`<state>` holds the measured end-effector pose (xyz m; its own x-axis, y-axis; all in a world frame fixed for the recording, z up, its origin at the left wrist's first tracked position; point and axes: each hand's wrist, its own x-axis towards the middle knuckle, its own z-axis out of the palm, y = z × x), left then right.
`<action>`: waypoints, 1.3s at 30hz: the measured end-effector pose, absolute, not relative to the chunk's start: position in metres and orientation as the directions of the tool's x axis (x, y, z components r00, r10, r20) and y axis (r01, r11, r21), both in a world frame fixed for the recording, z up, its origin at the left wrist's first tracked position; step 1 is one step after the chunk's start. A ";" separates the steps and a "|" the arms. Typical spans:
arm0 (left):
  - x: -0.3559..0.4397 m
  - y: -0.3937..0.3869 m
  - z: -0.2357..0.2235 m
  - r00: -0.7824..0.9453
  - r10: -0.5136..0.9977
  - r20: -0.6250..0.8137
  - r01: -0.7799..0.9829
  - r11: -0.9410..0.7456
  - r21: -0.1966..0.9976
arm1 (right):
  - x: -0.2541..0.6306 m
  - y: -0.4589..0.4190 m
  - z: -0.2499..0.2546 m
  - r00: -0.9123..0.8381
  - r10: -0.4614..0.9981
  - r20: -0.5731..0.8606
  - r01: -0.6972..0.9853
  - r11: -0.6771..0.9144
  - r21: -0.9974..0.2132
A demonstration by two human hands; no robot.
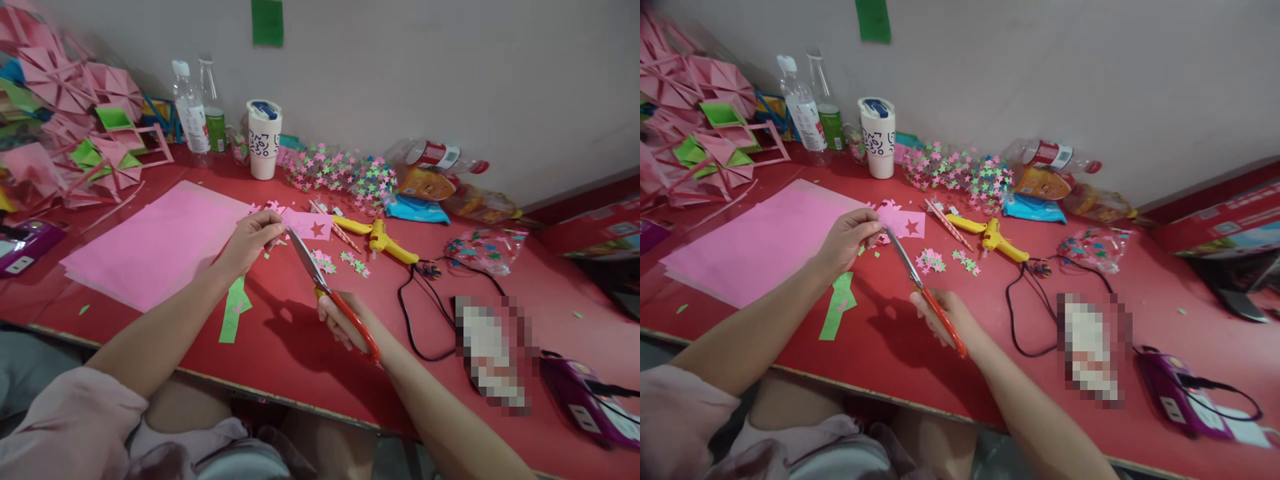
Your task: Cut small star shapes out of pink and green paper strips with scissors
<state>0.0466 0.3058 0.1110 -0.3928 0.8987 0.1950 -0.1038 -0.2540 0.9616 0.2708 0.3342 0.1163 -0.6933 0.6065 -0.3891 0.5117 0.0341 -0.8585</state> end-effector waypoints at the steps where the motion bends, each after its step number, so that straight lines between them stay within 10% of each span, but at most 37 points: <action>1: 0.047 0.306 0.110 -0.393 0.899 0.196 -0.100 -0.253 0.962 | 0.271 0.334 0.116 -0.694 0.604 -0.393 0.517 0.037 -0.855; 39: 0.043 0.309 0.102 -0.332 0.927 0.173 -0.222 -0.256 0.941 | 0.275 0.338 0.107 -0.745 0.541 -0.390 0.486 0.039 -0.873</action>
<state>0.0428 0.3090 0.1018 -0.3322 0.9271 0.1733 -0.2223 -0.2555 0.9409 0.2749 0.3380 0.1068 -0.7451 0.5410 -0.3901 0.4858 0.0395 -0.8732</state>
